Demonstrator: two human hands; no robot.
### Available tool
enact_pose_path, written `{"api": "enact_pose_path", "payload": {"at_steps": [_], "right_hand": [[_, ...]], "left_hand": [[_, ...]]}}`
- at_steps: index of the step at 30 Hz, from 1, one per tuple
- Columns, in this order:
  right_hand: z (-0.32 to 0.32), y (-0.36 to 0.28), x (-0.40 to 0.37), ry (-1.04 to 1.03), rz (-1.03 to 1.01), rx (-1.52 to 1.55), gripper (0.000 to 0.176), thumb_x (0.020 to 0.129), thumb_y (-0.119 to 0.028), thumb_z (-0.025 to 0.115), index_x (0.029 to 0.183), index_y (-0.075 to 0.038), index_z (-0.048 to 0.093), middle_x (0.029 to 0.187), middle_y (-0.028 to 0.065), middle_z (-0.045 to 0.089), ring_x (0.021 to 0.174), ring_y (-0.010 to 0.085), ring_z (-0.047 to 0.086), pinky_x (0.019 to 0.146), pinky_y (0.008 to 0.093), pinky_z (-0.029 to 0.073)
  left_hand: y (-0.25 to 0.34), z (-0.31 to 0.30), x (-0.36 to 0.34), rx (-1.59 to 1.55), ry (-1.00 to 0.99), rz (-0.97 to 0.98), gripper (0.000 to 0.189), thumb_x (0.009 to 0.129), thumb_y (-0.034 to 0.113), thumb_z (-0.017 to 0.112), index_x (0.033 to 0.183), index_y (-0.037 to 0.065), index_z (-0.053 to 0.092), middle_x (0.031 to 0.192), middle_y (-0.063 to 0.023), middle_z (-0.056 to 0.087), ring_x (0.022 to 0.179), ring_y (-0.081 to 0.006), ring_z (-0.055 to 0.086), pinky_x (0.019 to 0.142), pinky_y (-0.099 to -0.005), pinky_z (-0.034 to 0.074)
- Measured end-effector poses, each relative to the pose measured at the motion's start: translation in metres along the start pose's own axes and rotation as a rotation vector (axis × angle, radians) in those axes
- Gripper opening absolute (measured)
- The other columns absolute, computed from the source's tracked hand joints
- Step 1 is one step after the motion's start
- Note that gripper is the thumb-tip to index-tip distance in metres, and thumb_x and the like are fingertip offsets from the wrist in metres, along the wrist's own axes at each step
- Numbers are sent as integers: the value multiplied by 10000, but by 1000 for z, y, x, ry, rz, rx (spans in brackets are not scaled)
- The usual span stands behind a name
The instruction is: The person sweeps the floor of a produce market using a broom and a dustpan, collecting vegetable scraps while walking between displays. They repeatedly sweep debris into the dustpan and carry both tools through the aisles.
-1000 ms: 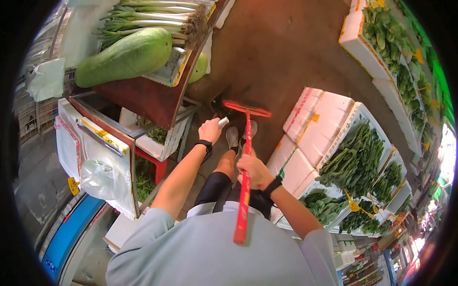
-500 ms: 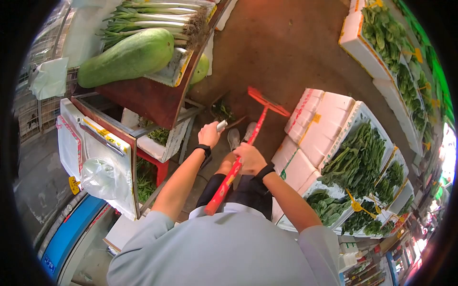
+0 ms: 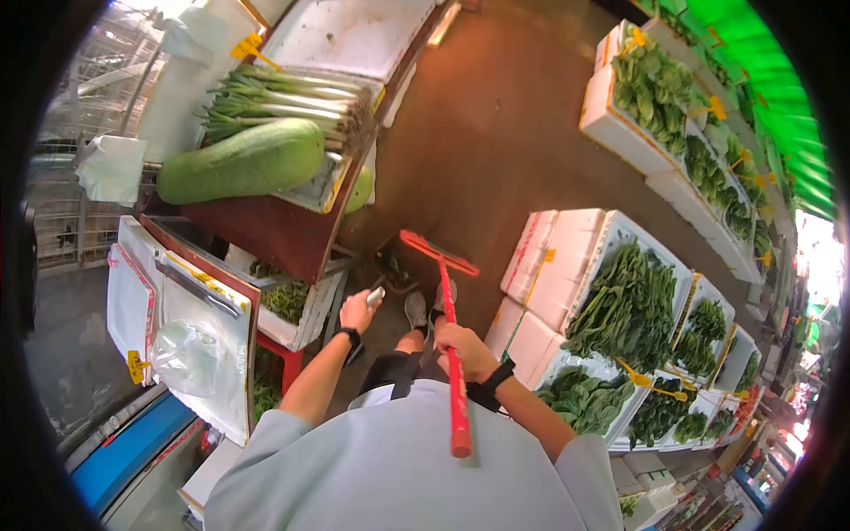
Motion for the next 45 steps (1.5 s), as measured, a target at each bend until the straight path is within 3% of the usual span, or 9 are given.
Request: {"api": "enact_pose_path", "payload": {"at_steps": [7, 10, 11, 18, 28, 33, 36, 42, 45], "right_hand": [[-29, -29, -48, 448, 77, 15, 108, 637, 16, 546, 716, -20, 483, 698, 77, 492, 643, 199, 511, 604, 308, 410], [-38, -46, -62, 594, -10, 86, 128, 678, -83, 539, 711, -25, 430, 736, 48, 462, 695, 132, 444, 662, 258, 373], [-42, -63, -68, 626, 132, 206, 105, 680, -54, 526, 716, -28, 431, 752, 45, 472, 722, 133, 451, 700, 259, 384], [-96, -27, -87, 962, -17, 286, 127, 686, -34, 523, 654, -35, 400, 666, 63, 466, 709, 178, 480, 721, 283, 421], [-213, 27, -54, 1129, -18, 407, 140, 729, -38, 543, 700, -38, 406, 742, 51, 479, 760, 152, 468, 825, 285, 430], [-278, 53, -41, 1153, 21, 405, 121, 743, 44, 512, 716, -45, 434, 755, 27, 488, 721, 124, 453, 699, 255, 393], [-314, 54, -26, 1190, 113, 414, 125, 743, -34, 536, 705, -30, 417, 744, 45, 495, 771, 145, 479, 836, 289, 433], [-393, 73, 27, 1224, 119, 415, 95, 748, 5, 520, 710, -29, 439, 772, 47, 521, 793, 145, 494, 799, 278, 429], [-445, 95, 64, 1200, 135, 374, 103, 755, 10, 525, 712, -32, 441, 786, 45, 528, 823, 143, 504, 795, 269, 431]], "left_hand": [[-27, -26, -70, -176, 55, -15, 256, 847, 339, 719, 947, 112, 653, 883, -201, 684, 888, -427, 643, 723, -518, 506], [-33, -25, -62, -243, 100, 21, 238, 852, 326, 711, 926, 105, 658, 879, -192, 689, 884, -415, 651, 724, -505, 506], [-34, -27, -64, -260, 108, 34, 233, 854, 322, 708, 919, 103, 660, 878, -189, 691, 883, -410, 654, 724, -501, 505], [-3, -46, -21, -257, 140, 90, 200, 877, 288, 693, 921, 93, 705, 869, -132, 719, 871, -343, 679, 744, -423, 511], [152, -99, 80, -120, 126, 144, 255, 841, 339, 731, 923, 101, 696, 884, -185, 697, 867, -392, 662, 745, -464, 504], [213, -115, 148, -67, 153, 189, 300, 836, 352, 732, 992, 97, 710, 888, -192, 700, 883, -407, 661, 750, -456, 511], [256, -129, 184, -23, 151, 180, 354, 827, 358, 737, 1014, 59, 701, 900, -217, 695, 891, -412, 661, 760, -464, 515], [315, -138, 277, 29, 175, 222, 384, 812, 345, 750, 1039, 39, 704, 929, -229, 700, 918, -404, 667, 793, -459, 521], [358, -142, 322, 1, 112, 219, 328, 849, 370, 700, 951, 59, 678, 890, -203, 685, 902, -421, 639, 776, -483, 498]]}}
Point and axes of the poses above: each hand's wrist, its own x-axis towards the middle knuckle, its own z-axis out of the palm, y = z × x, the point moved 3 cm from there along x, towards the middle knuckle
